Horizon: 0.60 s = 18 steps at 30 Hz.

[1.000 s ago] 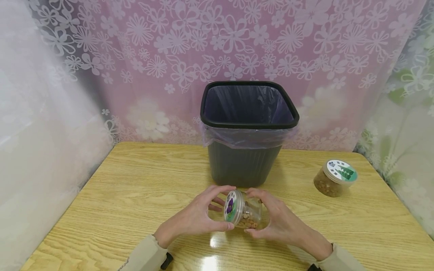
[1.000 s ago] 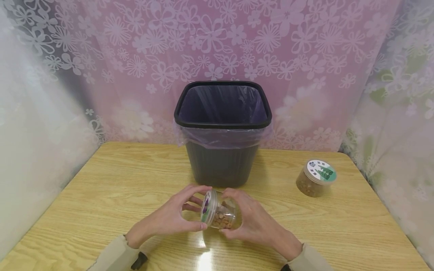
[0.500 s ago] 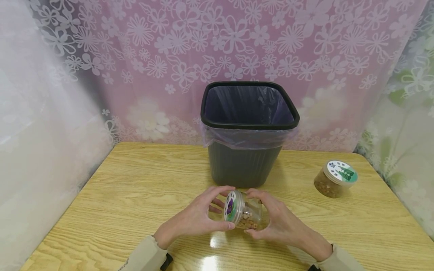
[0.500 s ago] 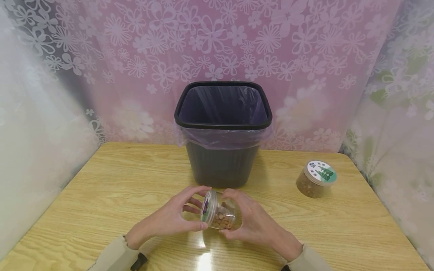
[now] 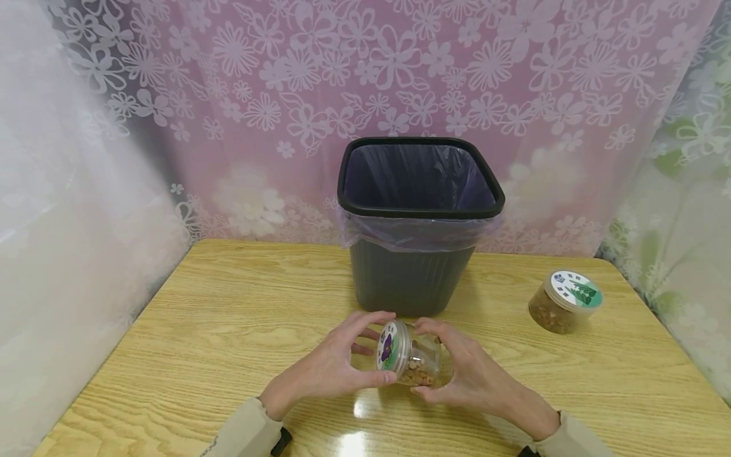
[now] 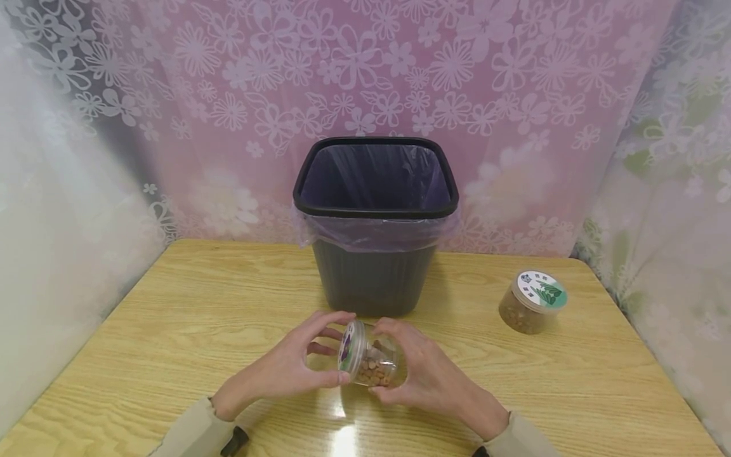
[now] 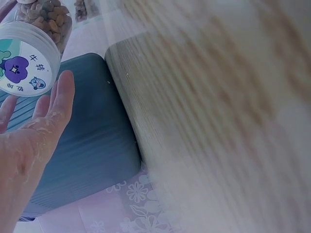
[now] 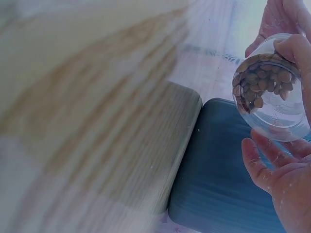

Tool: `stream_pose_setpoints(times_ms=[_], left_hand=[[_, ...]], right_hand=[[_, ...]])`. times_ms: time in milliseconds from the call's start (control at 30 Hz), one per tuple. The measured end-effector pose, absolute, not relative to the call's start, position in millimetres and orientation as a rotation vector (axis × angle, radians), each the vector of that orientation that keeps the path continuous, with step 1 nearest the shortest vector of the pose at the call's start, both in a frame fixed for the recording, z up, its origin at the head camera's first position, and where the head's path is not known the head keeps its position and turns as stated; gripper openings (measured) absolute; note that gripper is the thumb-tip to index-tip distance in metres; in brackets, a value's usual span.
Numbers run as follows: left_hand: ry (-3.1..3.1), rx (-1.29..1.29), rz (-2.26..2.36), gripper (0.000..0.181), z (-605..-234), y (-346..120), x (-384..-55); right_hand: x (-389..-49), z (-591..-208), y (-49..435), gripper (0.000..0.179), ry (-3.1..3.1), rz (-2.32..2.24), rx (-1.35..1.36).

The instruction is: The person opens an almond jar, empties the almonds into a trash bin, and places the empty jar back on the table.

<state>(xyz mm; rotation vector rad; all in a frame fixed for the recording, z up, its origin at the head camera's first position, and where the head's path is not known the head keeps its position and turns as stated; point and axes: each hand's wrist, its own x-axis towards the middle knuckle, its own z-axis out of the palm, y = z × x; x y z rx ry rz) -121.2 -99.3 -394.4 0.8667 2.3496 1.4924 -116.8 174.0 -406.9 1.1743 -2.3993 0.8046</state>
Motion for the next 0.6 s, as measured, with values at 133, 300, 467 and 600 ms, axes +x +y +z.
stream_pose_setpoints(times_ms=[133, 300, 467, 600], left_hand=[[2.383, 0.892, 1.519, 0.078, -393.1, -98.4, -121.3], [2.365, 0.964, 1.547, 0.075, -392.3, -99.3, -122.1], [2.337, 1.065, 1.544, 0.08, -392.5, -100.4, -122.9], [2.324, 1.1, 1.535, 0.081, -392.3, -100.8, -123.3]], right_hand=[[-115.4, -405.6, 173.7, 0.089, -2.422, 0.806, 1.162], [-114.9, -404.8, 173.2, 0.09, -2.424, 0.808, 1.16], [-115.4, -405.9, 173.6, 0.091, -2.421, 0.818, 1.156], [-117.1, -407.5, 174.2, 0.09, -2.4, 0.817, 1.163]])
